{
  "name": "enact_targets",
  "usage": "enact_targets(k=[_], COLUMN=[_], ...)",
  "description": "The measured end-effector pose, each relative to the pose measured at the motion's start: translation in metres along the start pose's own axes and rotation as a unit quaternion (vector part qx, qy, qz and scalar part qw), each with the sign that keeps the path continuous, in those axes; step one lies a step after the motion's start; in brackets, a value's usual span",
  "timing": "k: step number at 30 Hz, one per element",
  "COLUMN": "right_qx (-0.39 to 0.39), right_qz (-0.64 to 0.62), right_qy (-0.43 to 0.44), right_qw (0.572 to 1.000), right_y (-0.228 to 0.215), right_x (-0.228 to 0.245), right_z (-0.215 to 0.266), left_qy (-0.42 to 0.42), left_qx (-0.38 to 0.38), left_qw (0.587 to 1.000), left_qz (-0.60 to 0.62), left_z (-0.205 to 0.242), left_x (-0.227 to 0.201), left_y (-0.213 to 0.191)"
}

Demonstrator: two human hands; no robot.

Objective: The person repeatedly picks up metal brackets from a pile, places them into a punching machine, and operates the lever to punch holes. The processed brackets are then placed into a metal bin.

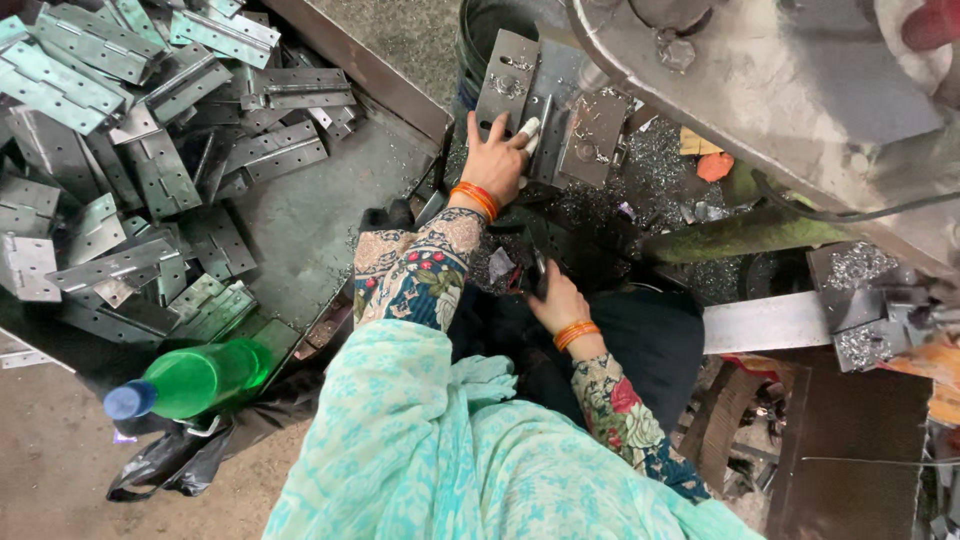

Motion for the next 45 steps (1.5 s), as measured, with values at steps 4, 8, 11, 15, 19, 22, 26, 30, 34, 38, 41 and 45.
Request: enact_targets(k=[4, 8, 11, 15, 19, 22, 26, 30, 34, 38, 41, 45], right_qx=[0.055, 0.07, -0.011, -0.113, -0.05, 0.007, 0.064, -0.002, -0.112, -0.056, -0.015, 0.06], right_qz=[0.038, 0.069, 0.026, -0.032, -0.046, 0.01, 0.05, 0.029, -0.057, -0.047, -0.018, 0.044], right_qy=[-0.017, 0.004, -0.008, -0.019, 0.012, -0.016, 0.01, 0.002, -0.017, -0.01, -0.036, -0.011], right_qw=[0.998, 0.995, 1.0, 0.993, 0.998, 1.0, 0.997, 1.0, 0.992, 0.997, 0.999, 0.997], right_y=[-0.041, -0.041, -0.01, 0.035, 0.029, -0.016, -0.046, -0.014, 0.03, 0.036, -0.005, -0.037], right_x=[0.004, 0.005, 0.002, -0.011, -0.018, -0.002, 0.004, 0.006, -0.018, -0.028, -0.014, -0.013], right_z=[-0.03, -0.031, -0.013, 0.003, -0.004, -0.021, -0.023, -0.017, -0.003, 0.003, -0.026, -0.034], left_qy=[-0.007, 0.002, 0.014, 0.037, -0.026, -0.051, -0.059, -0.069, -0.057, -0.062, -0.077, -0.081], left_qx=[0.025, 0.038, 0.015, -0.156, 0.007, 0.039, -0.053, -0.012, -0.009, -0.07, -0.13, -0.051], left_qw=[1.0, 0.999, 0.999, 0.987, 1.0, 0.995, 0.997, 0.998, 0.998, 0.996, 0.988, 0.995], left_qz=[-0.016, -0.03, -0.027, -0.015, -0.015, -0.071, -0.022, -0.009, -0.035, -0.003, -0.021, -0.038], left_z=[-0.014, -0.013, -0.012, -0.001, 0.012, 0.002, -0.012, -0.033, -0.027, -0.006, -0.02, -0.034], left_x=[0.001, 0.004, 0.007, -0.002, -0.013, -0.01, -0.016, -0.008, -0.014, -0.018, -0.014, -0.023], left_y=[0.008, 0.02, 0.021, -0.002, 0.009, 0.008, 0.007, 0.011, 0.018, 0.021, 0.017, 0.042])
Point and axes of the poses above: each hand's wrist, its own z-axis away from the middle knuckle, its own y-axis out of the palm, x = y × z, the point moved 6 cm from there along -z, towards the middle knuckle, and after that the axes turned 11 degrees about -y, right-handed, at the moved point
